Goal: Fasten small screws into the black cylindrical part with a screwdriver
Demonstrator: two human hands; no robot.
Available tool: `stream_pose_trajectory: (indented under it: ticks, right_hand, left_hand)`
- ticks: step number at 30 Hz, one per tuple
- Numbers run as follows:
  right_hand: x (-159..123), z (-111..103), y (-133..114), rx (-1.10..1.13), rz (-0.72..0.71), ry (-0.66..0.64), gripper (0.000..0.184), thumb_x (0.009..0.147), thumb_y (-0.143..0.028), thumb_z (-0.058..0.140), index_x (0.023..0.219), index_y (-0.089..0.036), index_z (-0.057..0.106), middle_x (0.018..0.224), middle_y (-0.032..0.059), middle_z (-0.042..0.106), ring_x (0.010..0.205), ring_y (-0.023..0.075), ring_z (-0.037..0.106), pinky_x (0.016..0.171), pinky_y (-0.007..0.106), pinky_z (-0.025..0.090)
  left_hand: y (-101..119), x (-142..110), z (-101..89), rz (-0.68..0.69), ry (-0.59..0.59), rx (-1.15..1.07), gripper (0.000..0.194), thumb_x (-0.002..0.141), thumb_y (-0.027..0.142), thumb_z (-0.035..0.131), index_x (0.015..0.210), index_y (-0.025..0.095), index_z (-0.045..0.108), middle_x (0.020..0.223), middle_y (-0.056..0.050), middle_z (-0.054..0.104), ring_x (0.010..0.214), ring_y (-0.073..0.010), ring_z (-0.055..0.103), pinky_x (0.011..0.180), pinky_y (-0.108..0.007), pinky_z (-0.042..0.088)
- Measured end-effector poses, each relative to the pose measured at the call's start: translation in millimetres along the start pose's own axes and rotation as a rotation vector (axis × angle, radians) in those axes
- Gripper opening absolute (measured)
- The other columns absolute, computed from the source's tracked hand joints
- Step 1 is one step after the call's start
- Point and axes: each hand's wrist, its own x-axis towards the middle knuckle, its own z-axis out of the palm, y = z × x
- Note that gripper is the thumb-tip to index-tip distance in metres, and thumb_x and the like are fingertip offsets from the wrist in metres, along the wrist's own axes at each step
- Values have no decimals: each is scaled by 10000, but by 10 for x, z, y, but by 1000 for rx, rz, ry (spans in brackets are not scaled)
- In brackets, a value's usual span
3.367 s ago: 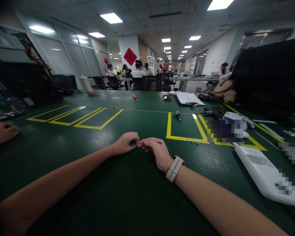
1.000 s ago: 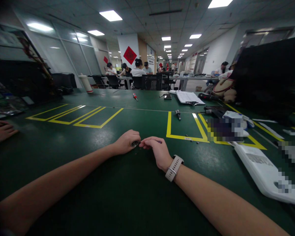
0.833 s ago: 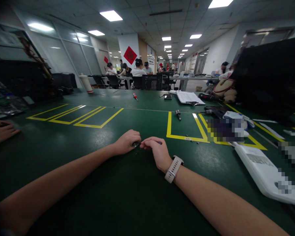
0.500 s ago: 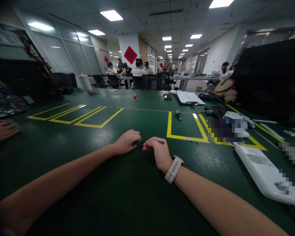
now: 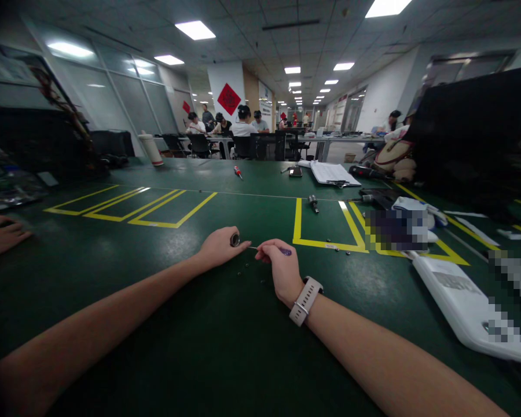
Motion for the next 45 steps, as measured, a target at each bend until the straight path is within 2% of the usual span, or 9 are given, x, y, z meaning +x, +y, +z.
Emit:
stream_pose_trajectory:
  ticks: [6,17,24,30,35,37,40,44,45]
  right_hand:
    - [16,13,-6,-82,41,80,95,692,-242,562,719,-180,630,716,27,618,722,178,552,674,315,408]
    - [43,-9,49,-170,42,84,147,726,-283,559,821,-193,625,858,34,620,831,185,552,749,327,407]
    - [40,14,42,-183,21,90,150,720,-283,561,803,-176,625,828,31,622,819,181,556,744,316,406]
    - [50,5,66,-197,27,85,167,724,-291,556,822,-177,628,841,34,623,822,183,557,740,315,410]
    - [51,-1,80,-201,4,80,168,717,-296,561,817,-178,628,836,31,622,811,185,558,742,319,412]
    - [51,3,83,-178,-35,69,159,714,-291,560,802,-172,621,822,29,619,804,182,558,749,315,413]
    - [51,9,83,-177,-61,67,153,714,-291,555,786,-168,614,808,30,619,790,178,556,749,311,416]
    - [47,9,76,-237,-8,102,171,714,-309,556,802,-176,620,836,37,626,793,182,553,730,312,414]
    - [45,5,74,-244,3,96,181,717,-316,555,818,-182,623,856,38,627,804,183,553,729,313,414]
  left_hand:
    - [-42,45,74,-1,36,74,303,823,440,450,741,154,507,740,-52,532,696,-186,516,585,-285,379]
    - [3,22,21,-27,25,139,433,813,555,407,748,144,527,749,-74,533,706,-207,506,607,-303,368]
    - [15,25,45,-2,62,118,479,796,585,404,933,143,530,855,-88,563,801,-240,526,691,-344,389]
    - [39,-56,-37,71,328,52,369,854,440,391,1010,129,516,1036,-129,537,1002,-261,480,853,-401,363]
    - [146,-226,-176,392,538,18,165,830,259,460,929,145,526,1059,-125,532,1023,-239,468,893,-408,343]
    - [295,-347,-244,562,516,-7,132,814,227,477,910,153,528,1051,-117,541,1021,-236,469,896,-411,344]
    - [617,-626,-352,829,349,-88,126,813,238,468,874,155,540,1003,-97,569,957,-215,494,889,-394,354]
    - [1011,-1067,-484,999,-54,-185,242,844,368,439,858,156,555,995,-73,584,908,-197,514,871,-357,378]
    - [1073,-1150,-509,1031,-131,-175,199,857,318,443,907,165,559,1034,-58,582,933,-186,515,882,-336,377]
